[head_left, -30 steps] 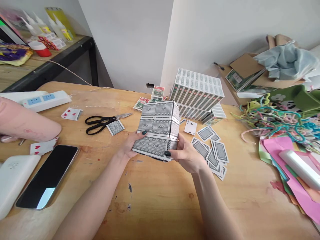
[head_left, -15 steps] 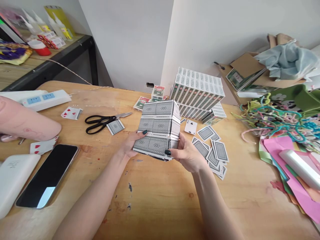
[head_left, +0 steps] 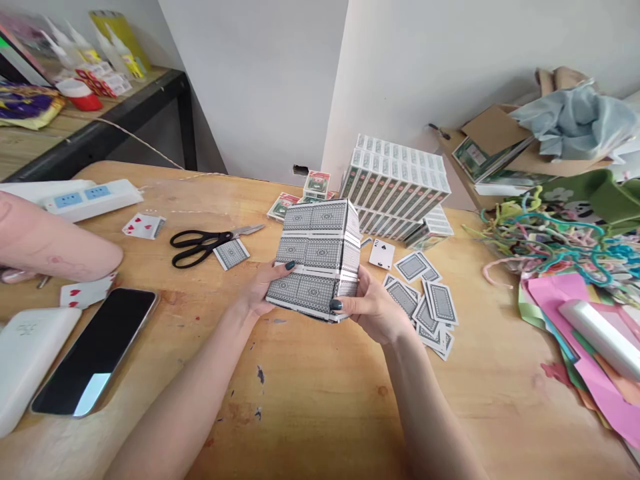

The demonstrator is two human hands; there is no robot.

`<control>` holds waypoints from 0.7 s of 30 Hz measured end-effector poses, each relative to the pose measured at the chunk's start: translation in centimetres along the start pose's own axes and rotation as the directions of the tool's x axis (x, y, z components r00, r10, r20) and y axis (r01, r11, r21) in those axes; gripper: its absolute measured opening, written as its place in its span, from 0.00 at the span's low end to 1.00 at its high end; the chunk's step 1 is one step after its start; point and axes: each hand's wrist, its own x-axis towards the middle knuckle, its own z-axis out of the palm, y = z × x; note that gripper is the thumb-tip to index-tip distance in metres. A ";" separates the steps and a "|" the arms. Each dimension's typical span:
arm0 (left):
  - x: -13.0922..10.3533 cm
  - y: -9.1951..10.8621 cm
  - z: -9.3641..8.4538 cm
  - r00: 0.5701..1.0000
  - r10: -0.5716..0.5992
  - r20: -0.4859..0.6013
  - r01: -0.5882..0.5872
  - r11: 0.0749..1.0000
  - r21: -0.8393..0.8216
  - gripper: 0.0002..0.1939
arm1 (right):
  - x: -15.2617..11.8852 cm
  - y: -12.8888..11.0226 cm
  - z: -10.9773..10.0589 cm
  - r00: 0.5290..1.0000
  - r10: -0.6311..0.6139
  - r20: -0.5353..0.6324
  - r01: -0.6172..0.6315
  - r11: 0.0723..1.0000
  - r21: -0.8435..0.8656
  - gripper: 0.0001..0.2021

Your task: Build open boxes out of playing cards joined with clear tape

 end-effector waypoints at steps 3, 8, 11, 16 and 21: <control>0.0 0.0 -0.1 1.000 0.005 0.007 -0.005 1.000 0.019 0.23 | 0.2 0.3 -0.1 1.000 -0.009 -0.005 0.009 0.999 0.037 0.31; 0.0 0.0 0.0 1.000 0.001 -0.008 0.000 1.000 0.014 0.22 | 0.3 0.5 0.0 0.998 0.006 -0.060 -0.003 0.998 0.062 0.32; -0.1 0.1 0.1 1.000 -0.003 -0.022 0.003 1.000 0.003 0.21 | 0.3 0.5 0.0 0.995 0.026 -0.100 -0.020 0.998 0.054 0.30; 0.0 0.2 0.0 1.000 0.016 -0.007 -0.016 1.000 -0.010 0.20 | 0.1 0.3 0.1 1.000 0.019 -0.024 -0.018 0.999 0.038 0.30; 0.1 0.1 -0.1 1.000 0.018 0.008 -0.018 1.000 -0.005 0.18 | 0.1 0.8 -0.1 0.996 0.023 -0.082 -0.019 0.999 0.048 0.24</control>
